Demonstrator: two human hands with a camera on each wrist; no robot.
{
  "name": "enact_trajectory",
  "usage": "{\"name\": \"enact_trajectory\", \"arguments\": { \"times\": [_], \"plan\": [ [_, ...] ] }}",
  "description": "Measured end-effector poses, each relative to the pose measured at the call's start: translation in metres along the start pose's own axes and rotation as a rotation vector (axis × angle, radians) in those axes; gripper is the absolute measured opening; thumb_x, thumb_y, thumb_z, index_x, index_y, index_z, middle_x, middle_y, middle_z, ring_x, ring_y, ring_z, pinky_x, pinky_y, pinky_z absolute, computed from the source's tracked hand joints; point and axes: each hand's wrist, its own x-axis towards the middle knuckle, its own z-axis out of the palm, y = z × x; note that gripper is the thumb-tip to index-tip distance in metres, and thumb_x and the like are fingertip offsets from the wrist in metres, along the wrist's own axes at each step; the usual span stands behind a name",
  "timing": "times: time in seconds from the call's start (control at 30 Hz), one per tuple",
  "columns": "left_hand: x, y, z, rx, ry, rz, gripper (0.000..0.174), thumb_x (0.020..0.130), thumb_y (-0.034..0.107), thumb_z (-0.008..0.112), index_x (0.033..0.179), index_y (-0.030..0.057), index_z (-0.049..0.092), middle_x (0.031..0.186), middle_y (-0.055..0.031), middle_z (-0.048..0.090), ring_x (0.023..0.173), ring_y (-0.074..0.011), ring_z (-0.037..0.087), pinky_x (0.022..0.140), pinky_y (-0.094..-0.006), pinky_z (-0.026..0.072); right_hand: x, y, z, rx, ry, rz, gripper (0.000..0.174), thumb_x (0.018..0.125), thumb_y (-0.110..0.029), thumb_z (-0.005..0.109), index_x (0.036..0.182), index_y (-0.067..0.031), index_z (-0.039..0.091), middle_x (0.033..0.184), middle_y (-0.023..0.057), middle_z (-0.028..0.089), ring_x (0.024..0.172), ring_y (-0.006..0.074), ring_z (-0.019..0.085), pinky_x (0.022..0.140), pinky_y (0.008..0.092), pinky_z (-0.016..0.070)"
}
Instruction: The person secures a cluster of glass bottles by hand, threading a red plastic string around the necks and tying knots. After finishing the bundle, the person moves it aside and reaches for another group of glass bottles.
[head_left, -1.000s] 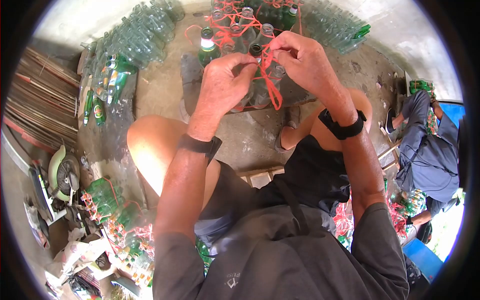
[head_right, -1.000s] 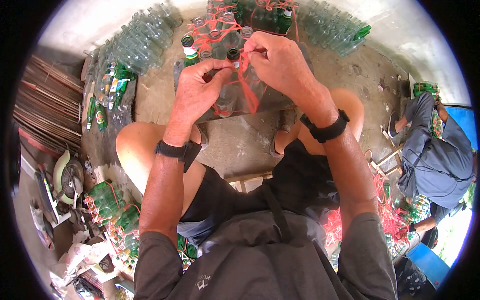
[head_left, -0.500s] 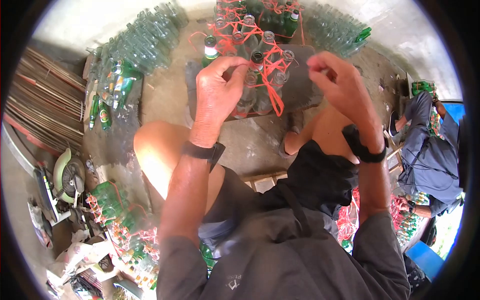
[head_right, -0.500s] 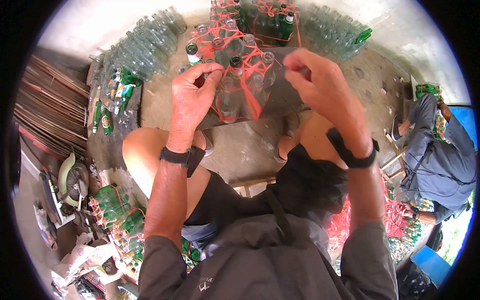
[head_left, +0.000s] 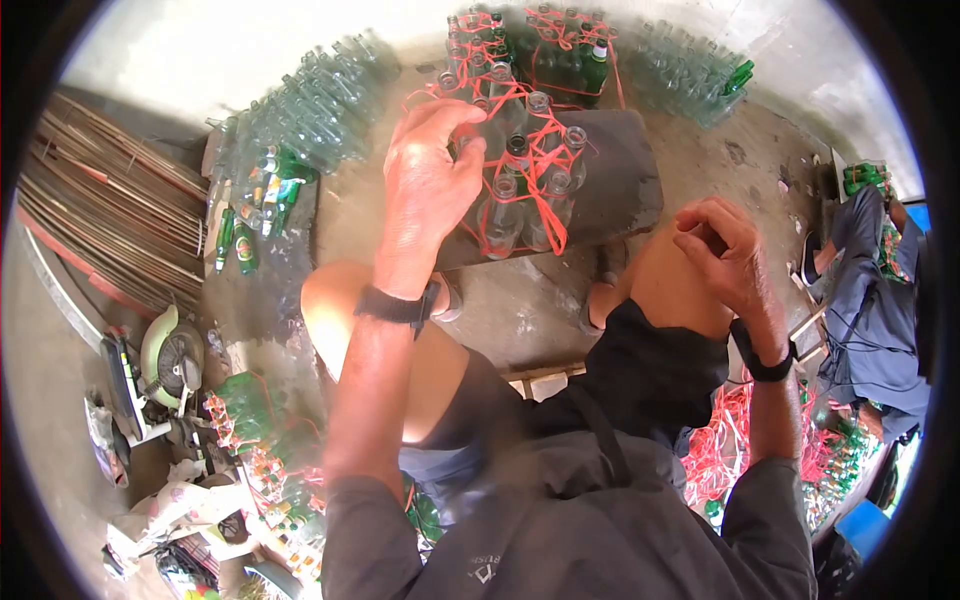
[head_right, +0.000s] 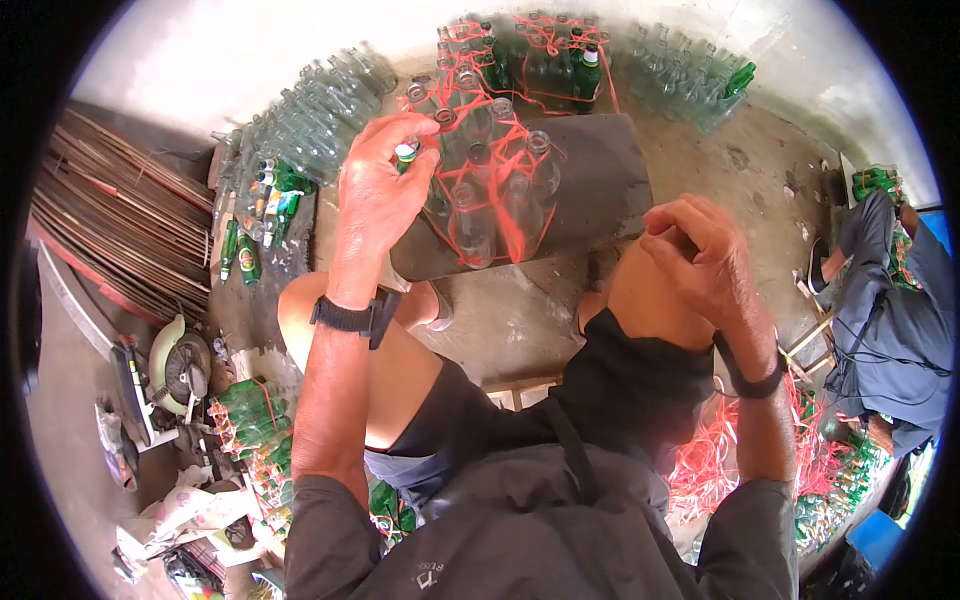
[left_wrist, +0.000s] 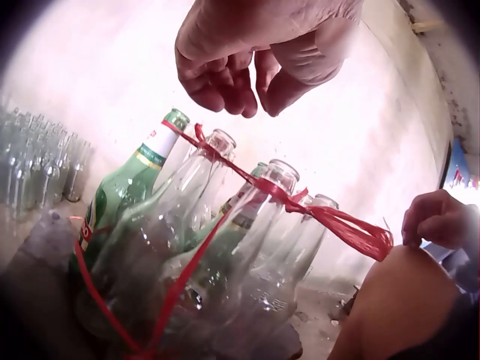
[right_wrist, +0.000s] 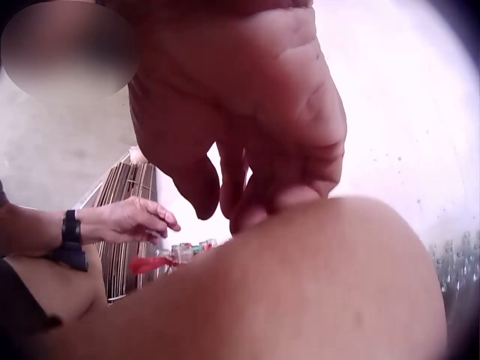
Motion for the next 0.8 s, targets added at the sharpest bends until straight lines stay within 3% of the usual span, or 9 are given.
{"name": "enact_trajectory", "arguments": {
  "times": [0.03,0.07,0.13,0.27,0.43,0.5,0.67,0.73,0.8],
  "plan": [
    [0.005,0.001,-0.001,0.131,-0.039,0.035,0.032,0.086,0.008,0.080,0.118,0.0118,0.079,0.132,-0.0089,0.073,0.116,-0.0272,0.070,0.097,-0.0396,0.0563,0.001,0.001,0.002,-0.040,0.048,-0.056,0.017,0.085,-0.006,0.079,0.100,-0.0023,0.072,0.088,0.0080,0.068,0.079,0.0233,0.065,0.073,0.0362,0.0518],
    [0.011,0.002,0.001,0.137,-0.038,0.044,0.032,0.086,0.008,0.080,0.118,0.0118,0.079,0.132,-0.0089,0.073,0.116,-0.0272,0.070,0.097,-0.0396,0.0563,0.002,0.000,0.002,-0.035,0.057,-0.058,0.017,0.085,-0.006,0.079,0.100,-0.0023,0.072,0.088,0.0080,0.068,0.079,0.0233,0.065,0.073,0.0362,0.0518],
    [0.023,0.002,0.005,0.168,-0.155,0.036,0.039,0.083,0.019,0.083,0.121,0.0126,0.078,0.141,-0.0126,0.068,0.129,-0.0327,0.063,0.108,-0.0435,0.0528,0.004,-0.001,0.002,-0.199,0.097,-0.302,0.019,0.079,-0.008,0.082,0.095,-0.0036,0.073,0.088,0.0089,0.069,0.083,0.0302,0.067,0.075,0.0398,0.0526],
    [0.044,0.002,0.014,0.199,-0.382,-0.013,0.051,0.081,0.031,0.085,0.128,0.0160,0.076,0.151,-0.0144,0.061,0.140,-0.0344,0.056,0.118,-0.0444,0.0450,0.004,-0.003,0.003,-0.212,0.093,-0.339,0.020,0.075,-0.009,0.084,0.091,-0.0042,0.073,0.089,0.0095,0.070,0.087,0.0336,0.068,0.078,0.0430,0.0529],
    [0.050,0.010,0.029,0.483,-0.658,-0.042,0.069,0.076,0.044,0.082,0.141,0.0243,0.070,0.165,-0.0147,0.048,0.151,-0.0444,0.043,0.129,-0.0597,0.0232,0.002,-0.001,0.009,-0.247,0.127,-0.324,0.019,0.076,-0.008,0.084,0.090,-0.0044,0.073,0.088,0.0102,0.070,0.089,0.0327,0.069,0.082,0.0443,0.0536],
    [0.057,0.009,0.030,0.456,-0.728,-0.084,0.074,0.072,0.044,0.084,0.142,0.0278,0.070,0.166,-0.0122,0.047,0.151,-0.0458,0.042,0.127,-0.0621,0.0262,0.002,-0.002,0.012,-0.223,0.156,-0.407,0.018,0.076,-0.007,0.083,0.090,-0.0042,0.072,0.089,0.0110,0.071,0.090,0.0324,0.069,0.083,0.0433,0.0538],
    [0.073,0.010,0.043,0.484,-0.805,-0.204,0.069,0.068,0.041,0.085,0.135,0.0291,0.075,0.157,-0.0053,0.056,0.146,-0.0416,0.048,0.123,-0.0640,0.0311,0.004,-0.004,0.013,-0.253,0.089,-0.304,0.017,0.079,-0.004,0.081,0.093,-0.0035,0.072,0.094,0.0107,0.072,0.091,0.0329,0.067,0.085,0.0425,0.0527],
    [0.074,0.015,0.045,0.546,-0.860,-0.155,0.067,0.071,0.035,0.084,0.135,0.0193,0.075,0.150,-0.0168,0.059,0.140,-0.0457,0.053,0.119,-0.0636,0.0341,0.005,-0.007,0.015,-0.248,0.088,-0.322,0.016,0.080,-0.003,0.081,0.093,-0.0033,0.072,0.094,0.0105,0.071,0.091,0.0330,0.067,0.085,0.0422,0.0525],
    [0.072,0.017,0.050,0.590,-0.834,-0.143,0.068,0.071,0.036,0.085,0.135,0.0159,0.075,0.150,-0.0186,0.059,0.140,-0.0468,0.052,0.119,-0.0649,0.0339,0.006,-0.007,0.016,-0.251,0.093,-0.330,0.016,0.081,-0.002,0.080,0.093,-0.0031,0.072,0.095,0.0104,0.071,0.092,0.0331,0.067,0.085,0.0420,0.0522]
  ]
}}
